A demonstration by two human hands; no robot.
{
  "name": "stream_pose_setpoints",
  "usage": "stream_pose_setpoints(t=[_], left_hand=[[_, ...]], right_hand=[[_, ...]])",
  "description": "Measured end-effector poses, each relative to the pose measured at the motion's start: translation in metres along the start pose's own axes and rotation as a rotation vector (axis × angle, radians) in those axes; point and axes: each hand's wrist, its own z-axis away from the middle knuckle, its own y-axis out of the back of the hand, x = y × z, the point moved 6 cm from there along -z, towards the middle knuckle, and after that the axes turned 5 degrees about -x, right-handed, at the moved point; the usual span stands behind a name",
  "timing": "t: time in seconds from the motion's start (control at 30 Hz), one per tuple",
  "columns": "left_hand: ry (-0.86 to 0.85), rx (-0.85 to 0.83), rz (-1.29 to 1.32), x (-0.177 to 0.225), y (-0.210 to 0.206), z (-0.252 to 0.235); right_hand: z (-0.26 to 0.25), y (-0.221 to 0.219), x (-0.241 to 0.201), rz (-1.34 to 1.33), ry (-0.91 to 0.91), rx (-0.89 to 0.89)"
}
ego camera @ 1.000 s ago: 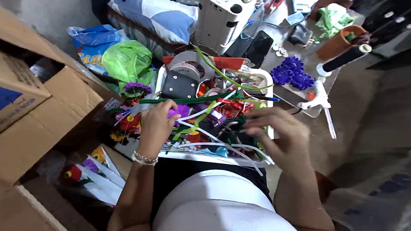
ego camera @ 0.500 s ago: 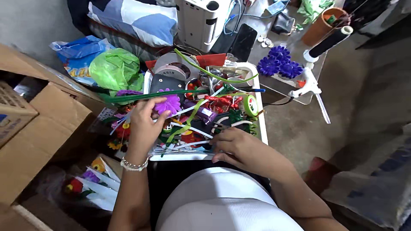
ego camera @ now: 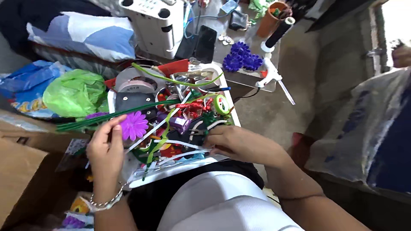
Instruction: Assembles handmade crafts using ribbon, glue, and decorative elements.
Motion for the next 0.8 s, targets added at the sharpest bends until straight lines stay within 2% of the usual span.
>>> stream_pose_setpoints(t=[0.23,0.3,0.4,0.47,0.6,0.67,0.73,0.8], left_hand=[[0.311,-0.079,0.634,-0.018,-0.011,-0.004],[0.362,-0.131,0.864,-0.024,-0.015,-0.003],[0.461,-0.149,1.367,-0.031,-0.025,0.0],[0.518,-0.147,1.492,-0.028,-0.03,0.002],[0.485,-0.27,1.42,-0.005,-0.033,0.001],[0.397,-0.35,1.291,0.011,-0.034,-0.002],[0.253,-0.377,0.935,0.023,-0.03,-0.007],[0.146,-0.323,0.548,0.036,-0.028,-0.014]], right_hand=[[0.002,0.002,0.004,-0.209,0.18,0.013],[0.008,0.011,0.01,-0.223,0.178,0.099],[0.015,0.036,0.023,-0.156,0.1,0.284],[0.019,0.05,0.034,-0.078,0.018,0.396],[0.017,0.068,0.045,0.038,-0.079,0.541],[0.005,0.066,0.043,0.015,-0.065,0.544],[-0.014,0.056,0.04,-0.016,-0.02,0.488],[-0.037,0.043,0.037,0.04,0.027,0.375]])
